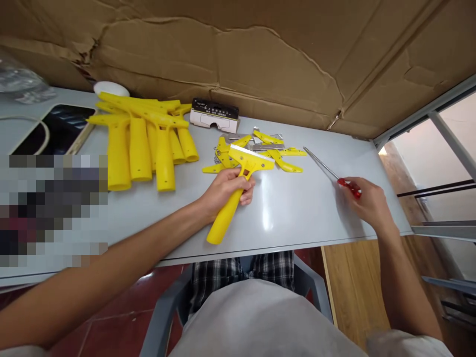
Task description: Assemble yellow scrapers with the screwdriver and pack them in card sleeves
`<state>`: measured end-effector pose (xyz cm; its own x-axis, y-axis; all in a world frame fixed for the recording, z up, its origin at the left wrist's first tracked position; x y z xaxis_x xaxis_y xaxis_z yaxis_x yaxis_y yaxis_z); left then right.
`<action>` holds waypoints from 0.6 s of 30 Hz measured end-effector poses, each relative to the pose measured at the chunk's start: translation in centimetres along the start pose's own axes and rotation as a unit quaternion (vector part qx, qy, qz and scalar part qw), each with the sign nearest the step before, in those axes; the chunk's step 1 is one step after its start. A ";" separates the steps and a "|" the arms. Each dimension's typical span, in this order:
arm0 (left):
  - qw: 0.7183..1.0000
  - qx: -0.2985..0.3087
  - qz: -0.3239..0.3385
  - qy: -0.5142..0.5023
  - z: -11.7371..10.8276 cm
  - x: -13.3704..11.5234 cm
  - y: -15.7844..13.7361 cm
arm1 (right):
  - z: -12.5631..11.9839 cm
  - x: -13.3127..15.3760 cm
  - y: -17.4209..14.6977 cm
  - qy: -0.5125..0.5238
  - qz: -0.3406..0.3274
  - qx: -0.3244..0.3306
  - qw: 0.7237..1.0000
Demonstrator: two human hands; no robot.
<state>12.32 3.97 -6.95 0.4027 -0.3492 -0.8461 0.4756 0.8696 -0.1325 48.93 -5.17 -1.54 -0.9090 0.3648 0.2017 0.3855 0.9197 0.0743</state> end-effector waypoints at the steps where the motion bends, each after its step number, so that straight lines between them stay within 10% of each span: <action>1: 1.000 -0.002 0.003 0.000 0.0 -0.1 0.0 | -1.3 0.3 -0.5 0.026 -0.017 -0.031 0.999; 8: 1.000 -0.005 0.024 0.020 0.2 -0.4 -0.1 | -9.6 5.0 -4.9 0.114 -0.148 -0.147 0.971; 18: 0.996 0.009 0.030 0.079 0.3 0.0 -0.4 | -10.2 10.9 -7.6 0.136 -0.283 -0.095 0.945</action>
<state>12.31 3.51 -6.71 0.3042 -0.2359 -0.9230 0.4686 0.8806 -0.0706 37.68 -9.65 10.08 -0.9141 -0.2514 0.3180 -0.1045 0.9041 0.4144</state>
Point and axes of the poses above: each hand's wrist, its own y-axis towards the middle knuckle, its own z-axis out of the palm, x = y × z, the point moved 10 cm from there along y, towards the middle knuckle, and after that the axes turned 9 degrees about z, right-handed, at the moved point
